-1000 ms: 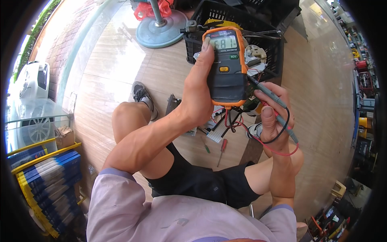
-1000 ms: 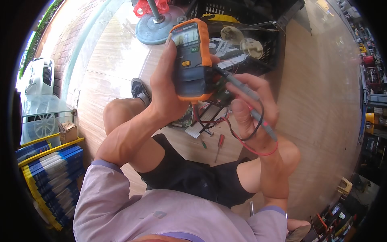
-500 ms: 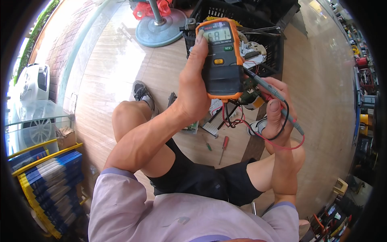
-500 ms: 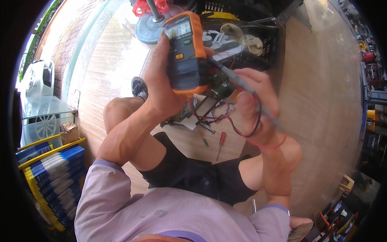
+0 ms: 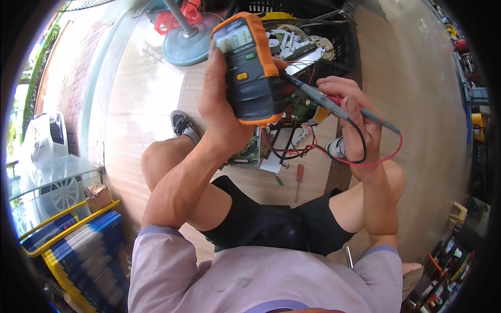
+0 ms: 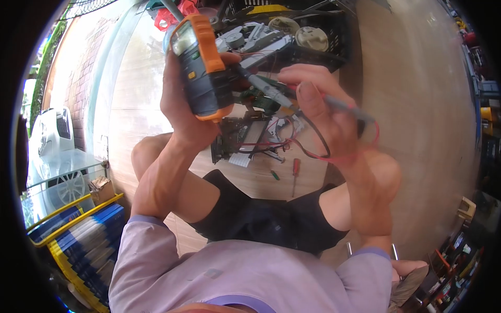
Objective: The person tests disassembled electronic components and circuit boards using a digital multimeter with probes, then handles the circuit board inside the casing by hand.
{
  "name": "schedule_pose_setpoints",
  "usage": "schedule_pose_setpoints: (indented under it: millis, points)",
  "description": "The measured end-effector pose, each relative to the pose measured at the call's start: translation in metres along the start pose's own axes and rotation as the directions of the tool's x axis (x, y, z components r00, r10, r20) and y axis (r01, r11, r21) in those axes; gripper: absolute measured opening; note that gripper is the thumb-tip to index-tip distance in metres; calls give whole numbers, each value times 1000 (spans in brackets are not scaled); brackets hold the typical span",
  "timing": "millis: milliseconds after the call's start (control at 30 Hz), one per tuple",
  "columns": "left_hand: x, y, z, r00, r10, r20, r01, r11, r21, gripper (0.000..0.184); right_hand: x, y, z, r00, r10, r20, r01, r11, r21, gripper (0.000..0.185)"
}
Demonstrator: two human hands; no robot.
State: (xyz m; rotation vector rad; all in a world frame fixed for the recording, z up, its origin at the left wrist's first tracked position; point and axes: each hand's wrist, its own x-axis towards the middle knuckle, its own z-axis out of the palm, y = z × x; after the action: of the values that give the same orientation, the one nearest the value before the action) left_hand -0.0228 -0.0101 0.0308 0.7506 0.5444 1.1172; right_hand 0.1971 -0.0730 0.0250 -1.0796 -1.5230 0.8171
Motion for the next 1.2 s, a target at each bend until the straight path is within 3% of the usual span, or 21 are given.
schedule_pose_setpoints:
  millis: [133,233,433,533,633,933,967,1067,1200]
  points:
    - [1,-1,-8,996,10,88,4,986,-165,76,-7,1,2,965,250,-76,-223,941,255,47]
    - [-2,0,-5,999,6,36,-4,997,-76,75,-7,-5,8,941,332,-64,-267,847,459,52]
    - [-7,-1,-9,997,-54,64,52,998,35,76,-6,7,1,926,370,-77,-312,864,396,59]
    - [-10,-2,-3,997,-60,50,55,994,93,76,-5,8,-1,924,363,-122,-273,849,453,52]
    - [-10,-5,-6,995,-50,82,40,992,119,76,-8,8,-6,947,314,-61,-274,896,350,59]
    - [-12,-4,-16,961,-48,272,11,990,137,81,-4,1,-15,937,221,-272,-163,962,221,48]
    - [-11,-3,-16,951,-57,303,14,990,141,82,-4,0,-16,947,165,-277,-128,981,149,46]
    - [-17,-8,-11,981,-50,188,65,995,-74,100,-5,-6,-17,959,-18,-282,1,998,-59,39]
    - [-18,-8,-10,973,-31,229,27,999,22,104,-5,-19,-24,946,-229,-228,155,941,-299,24]
